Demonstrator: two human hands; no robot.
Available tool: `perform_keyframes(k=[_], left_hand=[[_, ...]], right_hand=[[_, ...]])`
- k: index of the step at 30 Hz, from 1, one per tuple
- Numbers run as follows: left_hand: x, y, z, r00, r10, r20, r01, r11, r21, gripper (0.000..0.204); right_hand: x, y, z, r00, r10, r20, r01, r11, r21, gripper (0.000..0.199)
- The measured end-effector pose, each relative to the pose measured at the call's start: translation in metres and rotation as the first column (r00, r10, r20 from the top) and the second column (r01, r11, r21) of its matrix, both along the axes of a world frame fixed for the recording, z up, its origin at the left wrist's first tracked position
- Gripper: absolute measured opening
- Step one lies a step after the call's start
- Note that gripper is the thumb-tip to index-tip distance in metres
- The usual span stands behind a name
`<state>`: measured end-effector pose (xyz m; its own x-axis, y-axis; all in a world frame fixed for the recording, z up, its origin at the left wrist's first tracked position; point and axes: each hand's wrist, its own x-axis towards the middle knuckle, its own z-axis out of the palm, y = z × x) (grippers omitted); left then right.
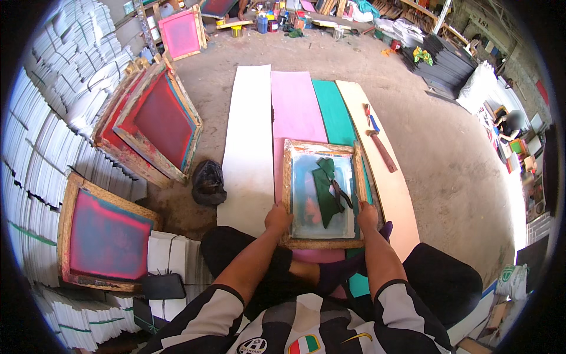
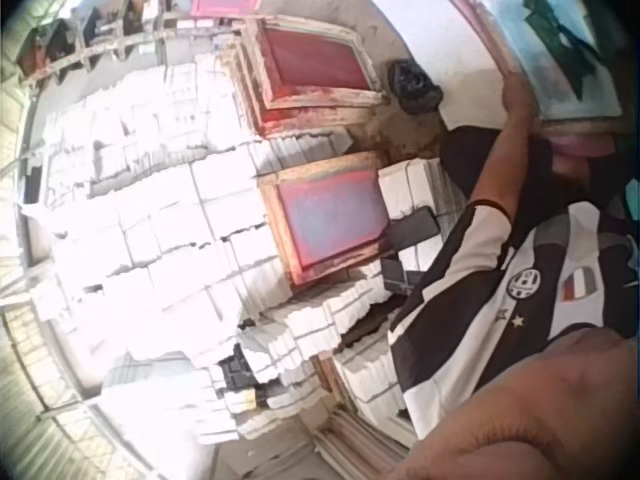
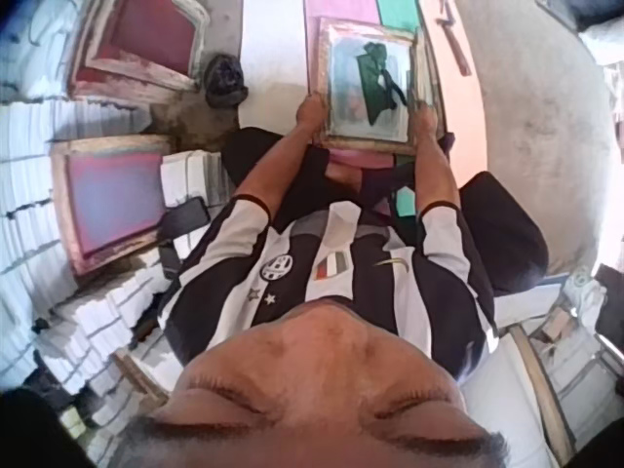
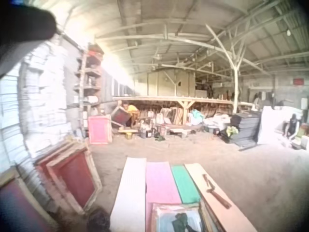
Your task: The person sits on the floor and uses a small tool to scrape or clean the inner edge of a wooden picture frame. They hold the frame steady with one hand while working along the edge with the other. The person occasionally adjusts their position and the frame's orientation to reach different sections.
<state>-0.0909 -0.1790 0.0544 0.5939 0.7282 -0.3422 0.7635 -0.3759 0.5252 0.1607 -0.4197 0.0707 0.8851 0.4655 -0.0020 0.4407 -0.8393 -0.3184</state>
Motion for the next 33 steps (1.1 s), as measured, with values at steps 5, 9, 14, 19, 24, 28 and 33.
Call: perform_keyframes(k=[5,9,14,19,24,28,33], left_hand=[[-0.005,-0.012,0.004,0.999,-0.032,0.030,0.033,0.999,-0.028,0.054],[-0.005,-0.015,0.008,1.000,0.012,0.024,-0.010,0.996,-0.089,0.053],[-0.015,-0.015,0.007,0.998,-0.016,0.060,0.021,0.996,-0.084,0.051],[-0.017,-0.012,0.002,0.997,0.002,0.079,0.008,0.992,-0.128,0.054],[-0.016,-0.007,-0.007,0.997,0.002,0.083,0.009,0.990,-0.140,0.055],[-0.016,-0.011,0.015,0.998,0.013,0.059,-0.003,0.983,-0.182,0.053],[-0.013,-0.017,0.033,0.999,0.027,0.036,-0.023,0.993,-0.119,0.055]], right_hand=[[-0.009,-0.004,0.005,0.999,-0.033,-0.016,0.031,0.994,-0.106,0.021],[0.000,0.010,-0.005,0.989,-0.139,-0.046,0.134,0.985,-0.105,0.017],[-0.008,0.030,-0.015,0.994,-0.113,-0.010,0.112,0.993,-0.039,0.020],[-0.018,0.080,-0.007,0.993,0.105,-0.052,-0.108,0.992,-0.059,0.024],[-0.035,0.141,-0.013,0.986,0.144,-0.080,-0.134,0.985,0.110,0.025],[-0.035,0.175,-0.014,0.975,0.206,-0.083,-0.197,0.975,0.106,0.028],[-0.036,0.198,-0.009,0.957,0.259,-0.132,-0.240,0.960,0.143,0.029]])
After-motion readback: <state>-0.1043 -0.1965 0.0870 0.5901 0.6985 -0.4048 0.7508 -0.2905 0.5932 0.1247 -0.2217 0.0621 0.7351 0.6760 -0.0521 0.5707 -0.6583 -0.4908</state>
